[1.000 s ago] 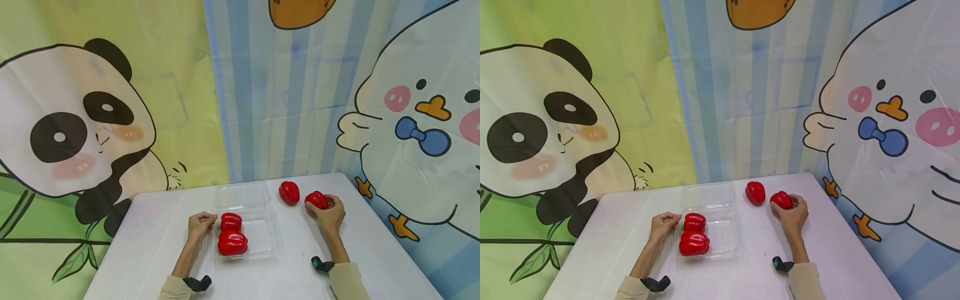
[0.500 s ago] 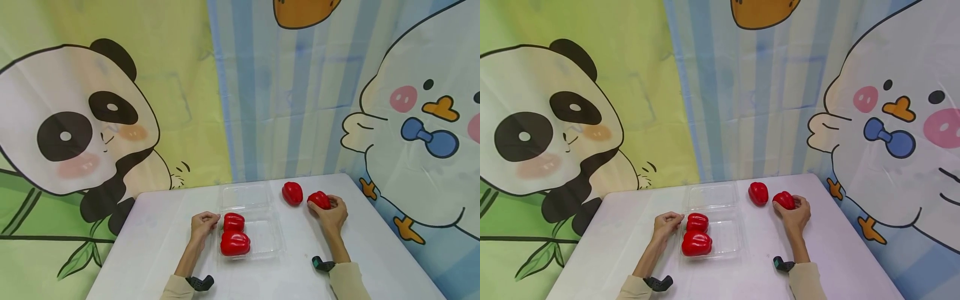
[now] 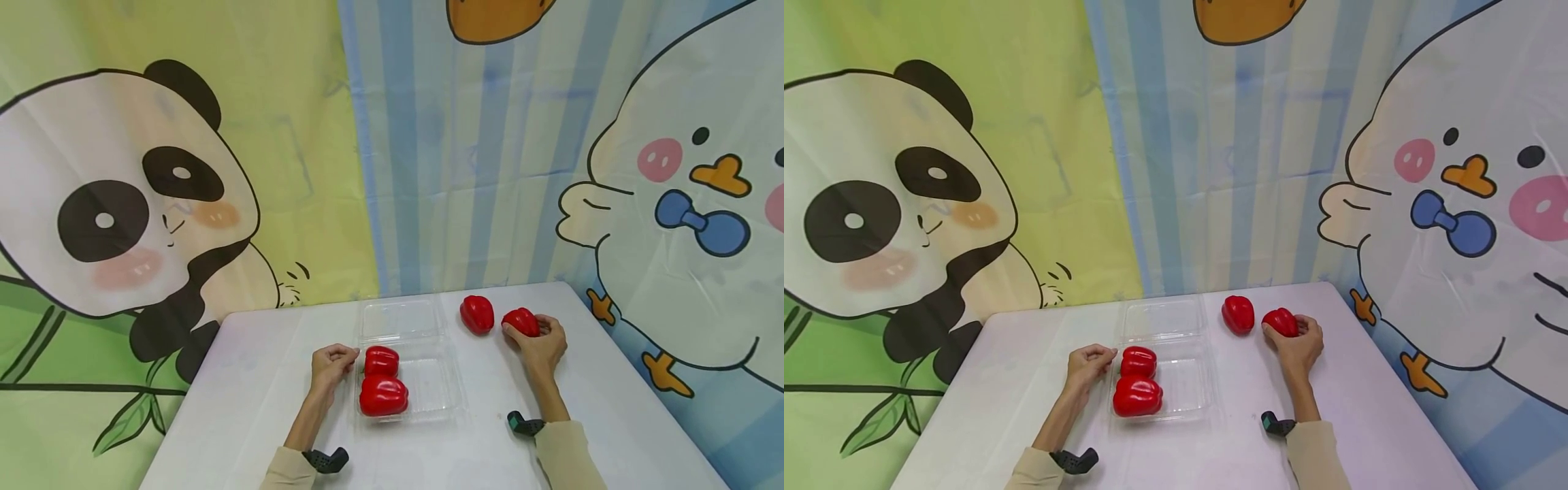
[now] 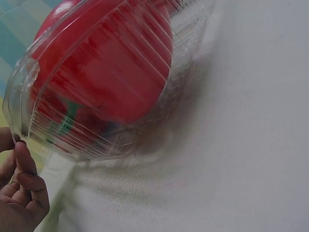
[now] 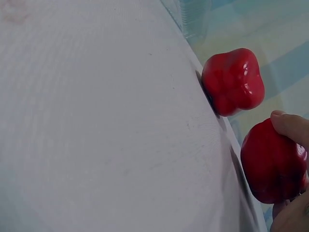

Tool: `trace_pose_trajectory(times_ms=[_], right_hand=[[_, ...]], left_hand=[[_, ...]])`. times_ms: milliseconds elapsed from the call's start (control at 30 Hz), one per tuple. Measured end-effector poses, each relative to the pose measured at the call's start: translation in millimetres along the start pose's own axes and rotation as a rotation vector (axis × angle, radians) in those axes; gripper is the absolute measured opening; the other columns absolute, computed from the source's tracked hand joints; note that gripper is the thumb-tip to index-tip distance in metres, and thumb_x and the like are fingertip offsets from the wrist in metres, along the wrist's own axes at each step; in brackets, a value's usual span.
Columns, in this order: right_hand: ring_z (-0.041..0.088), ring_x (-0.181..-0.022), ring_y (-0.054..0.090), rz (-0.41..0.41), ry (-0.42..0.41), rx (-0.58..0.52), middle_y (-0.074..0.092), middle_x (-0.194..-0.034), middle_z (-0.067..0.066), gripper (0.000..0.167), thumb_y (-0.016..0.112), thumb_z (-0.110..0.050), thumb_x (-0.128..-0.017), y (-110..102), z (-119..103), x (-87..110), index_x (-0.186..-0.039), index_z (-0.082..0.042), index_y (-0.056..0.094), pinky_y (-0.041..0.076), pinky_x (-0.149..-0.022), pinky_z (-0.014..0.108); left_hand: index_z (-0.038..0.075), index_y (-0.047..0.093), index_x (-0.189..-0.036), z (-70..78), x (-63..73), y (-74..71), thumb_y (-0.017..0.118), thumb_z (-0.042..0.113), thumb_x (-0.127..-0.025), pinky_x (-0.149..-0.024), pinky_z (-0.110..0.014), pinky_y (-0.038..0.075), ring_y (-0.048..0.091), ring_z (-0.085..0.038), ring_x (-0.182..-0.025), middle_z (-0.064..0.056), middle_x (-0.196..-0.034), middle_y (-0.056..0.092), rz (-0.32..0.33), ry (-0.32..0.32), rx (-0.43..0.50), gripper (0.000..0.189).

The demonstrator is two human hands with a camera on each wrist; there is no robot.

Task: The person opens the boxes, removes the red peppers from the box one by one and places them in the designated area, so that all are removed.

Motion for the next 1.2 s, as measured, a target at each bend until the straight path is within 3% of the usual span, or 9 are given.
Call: trace_pose_trajectory(times_ms=[667, 1200], right_hand=[[0.039, -0.144, 0.048, 0.036, 0.042, -0.039, 0.057, -0.154, 0.021, 0.077, 0.093, -0.027, -0.088, 13, -5, -13.5, -0.151, -0.005, 0.054, 0.049, -0.118, 0.064], [0.038, -0.141, 0.051, 0.121, 0.017, -0.056, 0.06, -0.148, 0.022, 0.074, 0.094, -0.026, -0.086, 31, -11, -23.3, -0.145, -0.002, 0.056, 0.05, -0.117, 0.063]], left_hand=[[-0.003, 0.078, -0.093, -0.5, 1.9, 0.1, 0.083, 0.015, -0.097, -0.061, -0.022, 0.051, 0.06, -0.013, -0.064, -0.003, -0.072, 0.072, 0.016, 0.004, -0.023, 0.02], [-0.003, 0.078, -0.092, -2.0, -2.3, -0.9, 0.084, 0.017, -0.097, -0.06, -0.023, 0.051, 0.061, -0.013, -0.065, -0.001, -0.072, 0.072, 0.007, 0.013, -0.018, 0.021]])
Point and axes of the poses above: each hand's wrist, its own x-axis away from the middle knuckle, its own y-axis out of the palm, z = x × y, the point moved 4 cm from there along -x, towards the middle knuckle
